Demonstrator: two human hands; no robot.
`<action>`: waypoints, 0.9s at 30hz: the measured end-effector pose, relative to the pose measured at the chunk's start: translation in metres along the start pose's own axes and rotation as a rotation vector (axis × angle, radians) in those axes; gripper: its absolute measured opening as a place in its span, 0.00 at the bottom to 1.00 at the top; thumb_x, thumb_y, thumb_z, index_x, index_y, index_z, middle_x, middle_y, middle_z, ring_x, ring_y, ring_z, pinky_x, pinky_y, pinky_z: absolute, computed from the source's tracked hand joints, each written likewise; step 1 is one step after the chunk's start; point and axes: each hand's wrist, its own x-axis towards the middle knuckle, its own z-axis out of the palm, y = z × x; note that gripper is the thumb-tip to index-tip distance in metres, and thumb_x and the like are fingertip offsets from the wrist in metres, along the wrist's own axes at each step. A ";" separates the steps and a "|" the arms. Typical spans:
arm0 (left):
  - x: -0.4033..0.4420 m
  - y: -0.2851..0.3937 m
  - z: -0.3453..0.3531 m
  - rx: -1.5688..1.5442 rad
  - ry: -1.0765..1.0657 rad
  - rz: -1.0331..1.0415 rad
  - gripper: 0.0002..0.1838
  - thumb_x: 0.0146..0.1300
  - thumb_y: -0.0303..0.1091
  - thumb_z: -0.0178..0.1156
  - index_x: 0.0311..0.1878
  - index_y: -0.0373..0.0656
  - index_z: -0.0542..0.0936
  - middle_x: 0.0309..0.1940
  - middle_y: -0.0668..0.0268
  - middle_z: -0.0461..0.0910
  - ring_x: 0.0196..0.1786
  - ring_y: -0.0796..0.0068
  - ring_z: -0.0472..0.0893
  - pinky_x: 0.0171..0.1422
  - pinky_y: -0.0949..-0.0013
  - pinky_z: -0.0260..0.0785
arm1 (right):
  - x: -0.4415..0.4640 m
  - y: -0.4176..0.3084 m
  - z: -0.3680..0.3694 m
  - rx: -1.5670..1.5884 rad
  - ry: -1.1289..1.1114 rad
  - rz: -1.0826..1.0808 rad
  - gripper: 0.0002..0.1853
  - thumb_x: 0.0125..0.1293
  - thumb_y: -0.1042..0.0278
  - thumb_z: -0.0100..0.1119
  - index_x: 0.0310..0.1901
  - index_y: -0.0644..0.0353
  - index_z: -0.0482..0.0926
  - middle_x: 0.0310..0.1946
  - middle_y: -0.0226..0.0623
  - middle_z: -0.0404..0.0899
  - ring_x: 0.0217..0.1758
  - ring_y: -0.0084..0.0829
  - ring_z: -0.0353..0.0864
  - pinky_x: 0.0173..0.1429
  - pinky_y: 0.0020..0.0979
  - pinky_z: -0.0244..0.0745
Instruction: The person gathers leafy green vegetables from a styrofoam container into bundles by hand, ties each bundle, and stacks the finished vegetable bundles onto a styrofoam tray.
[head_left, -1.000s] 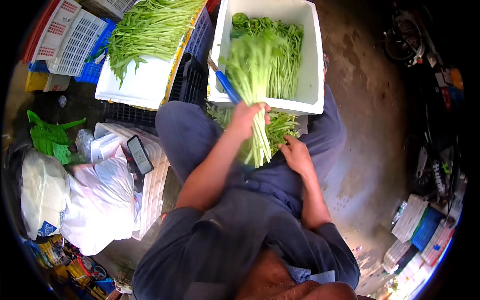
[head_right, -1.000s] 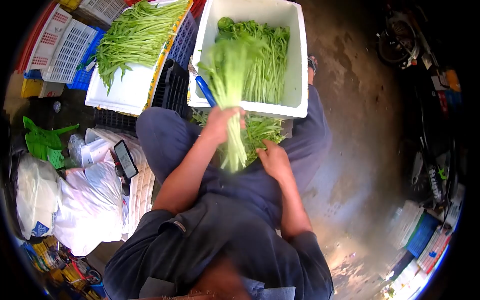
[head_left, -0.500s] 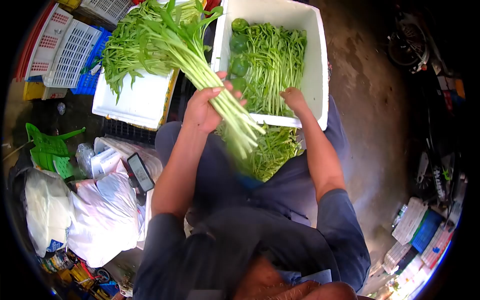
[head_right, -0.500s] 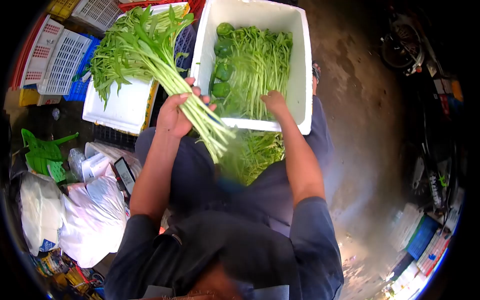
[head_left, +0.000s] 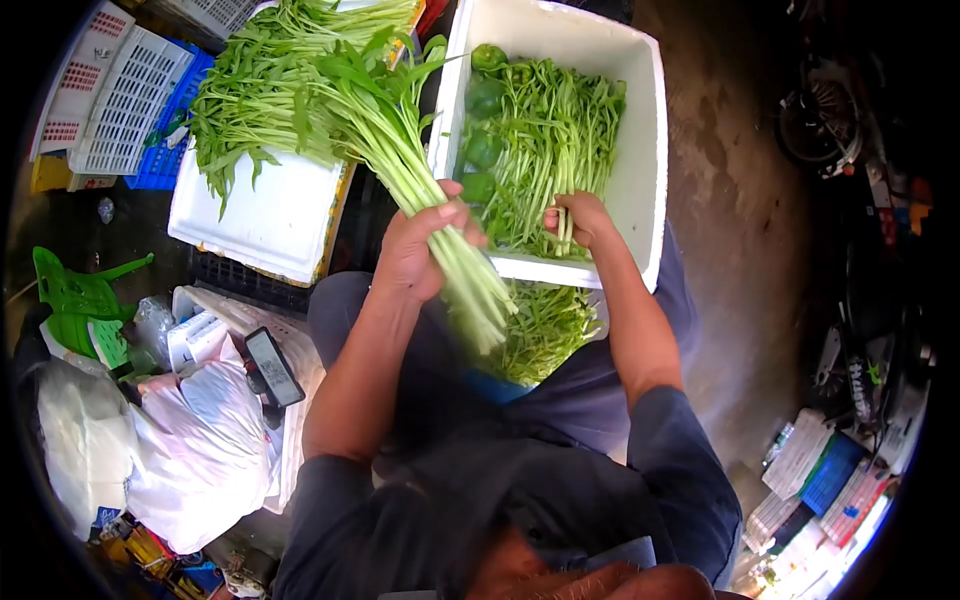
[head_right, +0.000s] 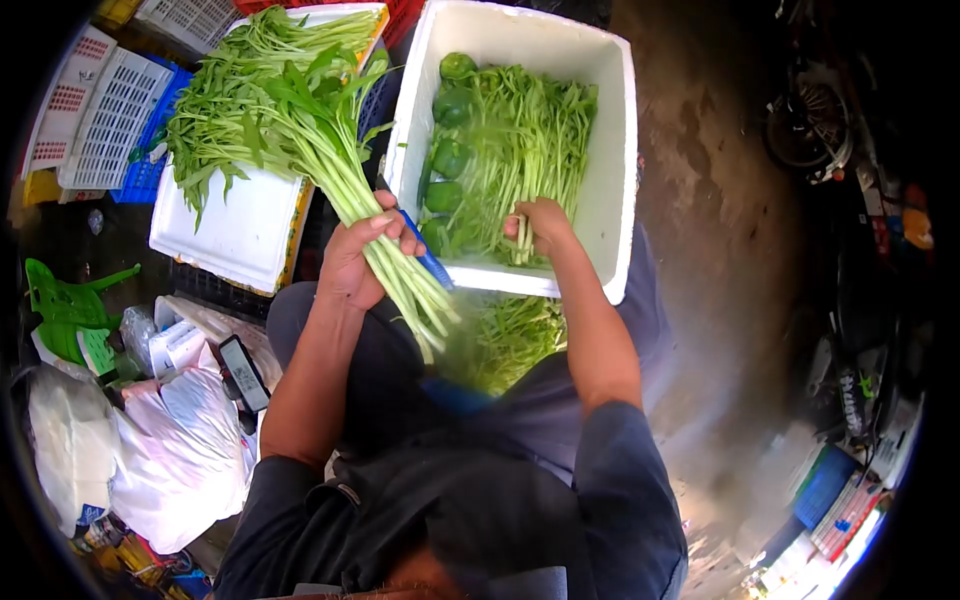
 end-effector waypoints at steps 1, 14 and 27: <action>-0.001 0.000 0.000 0.022 0.009 -0.004 0.19 0.63 0.29 0.65 0.56 0.40 0.74 0.31 0.64 0.76 0.35 0.63 0.80 0.47 0.52 0.76 | -0.034 -0.011 0.006 0.069 -0.044 -0.061 0.07 0.75 0.74 0.53 0.46 0.70 0.69 0.26 0.40 0.78 0.21 0.34 0.78 0.41 0.49 0.84; -0.010 -0.032 0.013 0.233 -0.082 -0.014 0.16 0.65 0.28 0.65 0.53 0.40 0.75 0.30 0.64 0.75 0.33 0.65 0.80 0.45 0.55 0.76 | -0.191 0.085 -0.016 -0.393 0.383 -0.545 0.15 0.70 0.69 0.59 0.55 0.64 0.79 0.23 0.35 0.79 0.23 0.22 0.77 0.29 0.32 0.74; -0.032 -0.070 0.042 0.558 0.004 0.037 0.16 0.61 0.23 0.65 0.52 0.33 0.76 0.34 0.57 0.82 0.32 0.66 0.82 0.39 0.64 0.77 | -0.227 0.119 0.000 -0.695 0.634 -0.885 0.20 0.67 0.67 0.63 0.59 0.62 0.79 0.41 0.60 0.83 0.45 0.58 0.84 0.50 0.50 0.77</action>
